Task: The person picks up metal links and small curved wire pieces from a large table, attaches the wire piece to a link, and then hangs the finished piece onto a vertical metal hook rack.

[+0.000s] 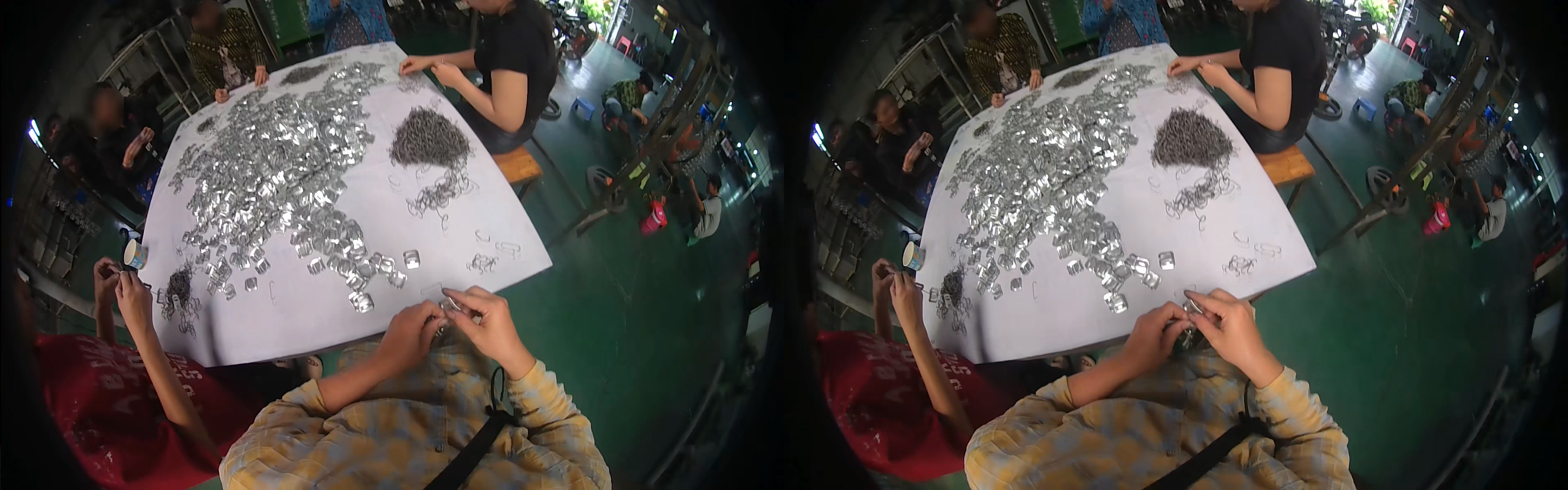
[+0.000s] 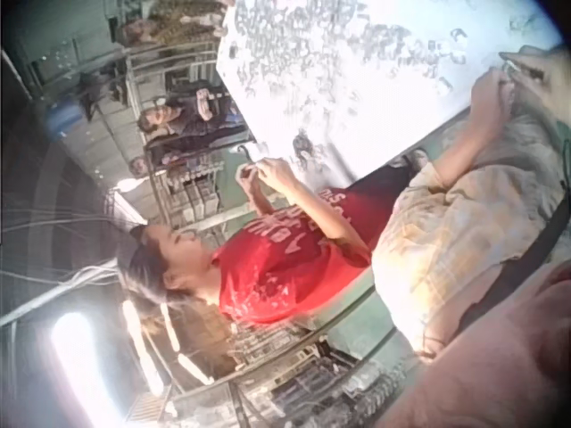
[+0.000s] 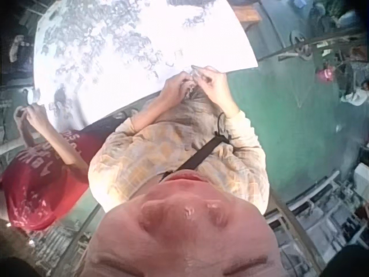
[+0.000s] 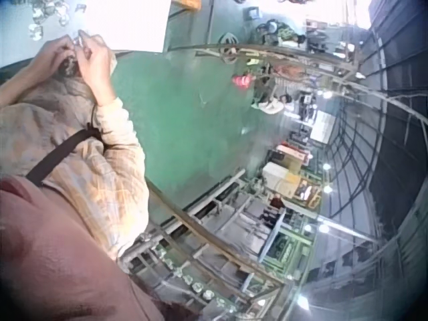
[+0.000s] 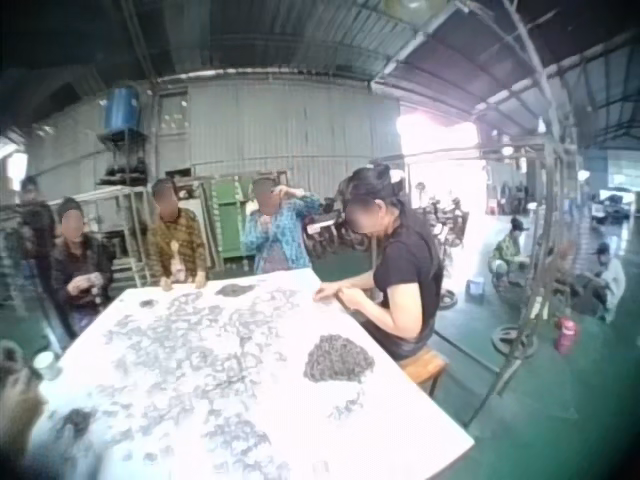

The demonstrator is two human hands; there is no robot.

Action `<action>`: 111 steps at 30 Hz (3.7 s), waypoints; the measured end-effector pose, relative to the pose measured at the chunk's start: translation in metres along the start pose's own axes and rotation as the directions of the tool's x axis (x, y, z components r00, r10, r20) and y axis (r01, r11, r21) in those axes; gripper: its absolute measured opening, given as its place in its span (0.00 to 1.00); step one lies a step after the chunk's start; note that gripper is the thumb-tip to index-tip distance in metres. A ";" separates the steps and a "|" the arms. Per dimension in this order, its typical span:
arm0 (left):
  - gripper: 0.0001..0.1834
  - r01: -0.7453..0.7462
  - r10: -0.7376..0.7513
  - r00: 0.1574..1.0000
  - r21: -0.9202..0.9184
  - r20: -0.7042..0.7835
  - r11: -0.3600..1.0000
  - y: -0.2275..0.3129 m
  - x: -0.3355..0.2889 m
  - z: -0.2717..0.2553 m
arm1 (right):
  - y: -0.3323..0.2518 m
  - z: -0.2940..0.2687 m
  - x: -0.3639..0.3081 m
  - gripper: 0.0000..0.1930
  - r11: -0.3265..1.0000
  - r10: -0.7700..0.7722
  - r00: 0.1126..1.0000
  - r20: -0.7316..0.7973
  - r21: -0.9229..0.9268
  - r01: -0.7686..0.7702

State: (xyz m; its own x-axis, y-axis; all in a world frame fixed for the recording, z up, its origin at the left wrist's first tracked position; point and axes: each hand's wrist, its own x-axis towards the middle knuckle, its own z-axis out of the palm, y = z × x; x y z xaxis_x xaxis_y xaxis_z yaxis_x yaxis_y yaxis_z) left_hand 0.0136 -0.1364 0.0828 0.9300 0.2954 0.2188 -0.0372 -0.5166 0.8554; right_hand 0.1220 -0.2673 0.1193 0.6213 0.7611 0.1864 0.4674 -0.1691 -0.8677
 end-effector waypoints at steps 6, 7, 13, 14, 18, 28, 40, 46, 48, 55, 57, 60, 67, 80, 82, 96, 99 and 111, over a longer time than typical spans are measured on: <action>0.06 0.120 -0.098 0.985 -0.159 0.140 0.980 -0.001 0.004 -0.013 | -0.003 0.001 -0.005 0.16 0.995 -0.097 0.993 -0.070 0.020 0.099; 0.06 0.119 -0.096 0.985 -0.160 0.146 0.980 -0.004 0.010 -0.019 | -0.003 -0.001 -0.004 0.16 0.995 -0.093 0.993 -0.075 0.018 0.094; 0.09 0.073 -0.065 0.997 0.187 -0.051 0.980 -0.062 0.099 -0.070 | -0.003 -0.002 -0.010 0.14 0.986 -0.130 0.986 -0.109 0.095 0.140; 0.09 0.043 -0.007 0.994 0.347 -0.106 0.937 -0.080 0.121 -0.075 | -0.006 -0.002 -0.012 0.15 0.986 -0.141 0.986 -0.088 0.074 0.147; 0.09 -0.220 0.479 0.875 0.826 -0.069 0.520 -0.159 0.204 -0.072 | -0.007 -0.002 -0.015 0.15 0.987 -0.137 0.988 -0.068 0.078 0.142; 0.08 -0.241 -0.057 0.965 0.954 0.254 0.179 -0.134 0.225 -0.069 | -0.001 -0.001 -0.019 0.15 0.991 -0.086 0.995 -0.053 0.098 0.091; 0.05 0.018 0.004 0.993 -0.189 0.115 0.982 -0.014 0.052 -0.043 | 0.011 0.017 -0.019 0.20 0.972 0.075 0.979 -0.190 0.234 -0.029; 0.06 -0.070 0.100 0.992 -0.313 0.082 0.947 0.000 0.019 -0.029 | 0.003 0.018 -0.020 0.20 0.971 0.044 0.978 -0.204 0.237 0.006; 0.06 -0.085 0.112 0.992 -0.329 0.063 0.941 -0.001 0.019 -0.026 | 0.000 0.018 -0.019 0.21 0.979 0.030 0.980 -0.197 0.203 0.010; 0.06 0.066 -0.008 0.994 -0.529 0.111 0.846 -0.006 0.004 -0.019 | 0.008 0.015 -0.013 0.23 0.986 -0.085 0.994 -0.071 0.135 0.094; 0.06 0.023 0.023 0.995 -0.465 0.093 0.885 -0.007 -0.002 -0.022 | 0.015 0.007 -0.003 0.19 0.941 -0.012 0.999 -0.049 0.338 0.028; 0.07 -0.052 0.078 0.994 -0.309 0.073 0.950 -0.008 -0.011 -0.023 | 0.043 0.015 0.025 0.15 0.996 -0.076 0.988 -0.135 -0.051 0.070; 0.08 -0.179 0.189 0.982 -0.220 0.023 0.959 -0.011 -0.014 -0.023 | 0.081 0.073 0.095 0.15 0.849 -0.173 0.979 -0.105 -0.520 0.095; 0.06 -0.071 0.065 0.997 -0.191 -0.040 0.979 -0.020 -0.029 -0.018 | 0.039 0.053 0.068 0.15 0.997 -0.073 0.996 -0.047 0.021 0.074; 0.06 -0.059 0.050 0.997 -0.175 -0.060 0.983 -0.019 -0.029 -0.015 | 0.017 0.036 0.047 0.16 0.999 0.009 1.000 0.019 0.043 -0.010; 0.05 0.000 -0.011 0.998 -0.173 -0.064 0.985 -0.011 -0.025 -0.007 | -0.004 0.027 -0.006 0.16 0.996 -0.088 0.996 0.028 0.017 0.088; 0.05 -0.013 0.005 0.986 -0.050 -0.165 0.999 -0.015 -0.037 0.000 | -0.006 0.028 -0.010 0.17 0.988 -0.156 0.988 0.010 -0.020 0.156; 0.05 0.006 -0.021 0.993 -0.130 -0.119 0.992 -0.021 -0.035 0.003 | -0.006 0.030 -0.020 0.17 0.994 -0.112 0.993 -0.040 0.003 0.112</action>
State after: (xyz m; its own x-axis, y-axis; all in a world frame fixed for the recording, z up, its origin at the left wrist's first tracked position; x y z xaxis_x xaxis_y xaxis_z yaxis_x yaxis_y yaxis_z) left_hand -0.0173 -0.1380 0.0557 0.8805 0.3996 0.2549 -0.0792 -0.4063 0.9103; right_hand 0.0877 -0.2627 0.1074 0.5896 0.7496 0.3008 0.5327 -0.0810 -0.8424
